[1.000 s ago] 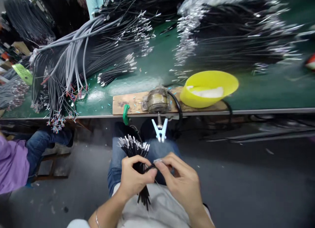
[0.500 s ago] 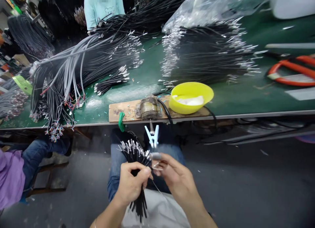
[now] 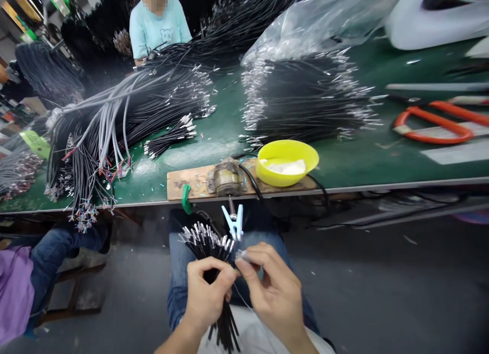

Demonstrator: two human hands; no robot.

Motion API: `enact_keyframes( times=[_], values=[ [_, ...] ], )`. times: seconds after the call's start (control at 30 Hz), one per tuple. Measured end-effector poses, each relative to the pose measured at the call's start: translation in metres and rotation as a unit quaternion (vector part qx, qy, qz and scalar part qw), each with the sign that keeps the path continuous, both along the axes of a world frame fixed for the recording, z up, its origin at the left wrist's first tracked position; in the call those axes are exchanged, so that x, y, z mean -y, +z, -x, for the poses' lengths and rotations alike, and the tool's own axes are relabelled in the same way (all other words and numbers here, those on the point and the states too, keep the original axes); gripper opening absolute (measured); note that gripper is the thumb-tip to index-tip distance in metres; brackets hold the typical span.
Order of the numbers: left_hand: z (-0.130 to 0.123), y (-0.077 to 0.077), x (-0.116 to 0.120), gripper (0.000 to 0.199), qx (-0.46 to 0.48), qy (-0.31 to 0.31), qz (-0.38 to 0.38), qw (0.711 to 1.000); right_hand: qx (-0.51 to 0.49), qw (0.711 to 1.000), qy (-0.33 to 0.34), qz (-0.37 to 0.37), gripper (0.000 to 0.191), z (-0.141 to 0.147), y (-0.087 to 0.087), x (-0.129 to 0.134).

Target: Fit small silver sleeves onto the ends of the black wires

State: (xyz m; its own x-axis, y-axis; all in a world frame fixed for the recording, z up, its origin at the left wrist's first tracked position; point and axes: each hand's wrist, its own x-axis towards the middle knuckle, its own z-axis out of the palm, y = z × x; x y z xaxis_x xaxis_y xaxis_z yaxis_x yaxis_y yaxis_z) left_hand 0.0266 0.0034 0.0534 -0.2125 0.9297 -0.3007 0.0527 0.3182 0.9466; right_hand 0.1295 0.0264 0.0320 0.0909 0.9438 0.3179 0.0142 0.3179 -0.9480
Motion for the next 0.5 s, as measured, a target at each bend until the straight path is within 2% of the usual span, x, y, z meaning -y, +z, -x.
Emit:
enact_keyframes(
  times=[0.07, 0.13, 0.2, 0.23, 0.3, 0.5],
  values=[
    [0.004, 0.0, -0.002, 0.052, 0.012, -0.009, -0.023, 1.0, -0.074, 0.991, 0.092, 0.062, 0.022, -0.002, -0.002, -0.003],
    [0.009, 0.0, -0.004, 0.047, 0.0, -0.018, -0.064, 0.998, -0.179, 0.954, 0.189, 0.15, 0.03, -0.003, -0.007, -0.006],
    [0.012, -0.001, -0.006, 0.037, -0.024, -0.025, -0.105, 0.994, -0.253, 0.91, 0.238, 0.228, 0.036, -0.003, -0.014, -0.009],
    [0.013, -0.001, -0.006, 0.033, -0.035, -0.023, -0.119, 0.992, -0.268, 0.895, 0.247, 0.257, 0.037, -0.003, -0.016, -0.01],
    [0.013, -0.001, -0.007, 0.027, -0.052, -0.011, -0.125, 0.991, -0.269, 0.884, 0.249, 0.291, 0.038, -0.004, -0.017, -0.015],
    [0.013, 0.001, -0.007, 0.03, -0.085, -0.016, -0.119, 0.989, -0.293, 0.893, 0.167, 0.298, 0.041, -0.005, 0.003, -0.045]
  ],
)
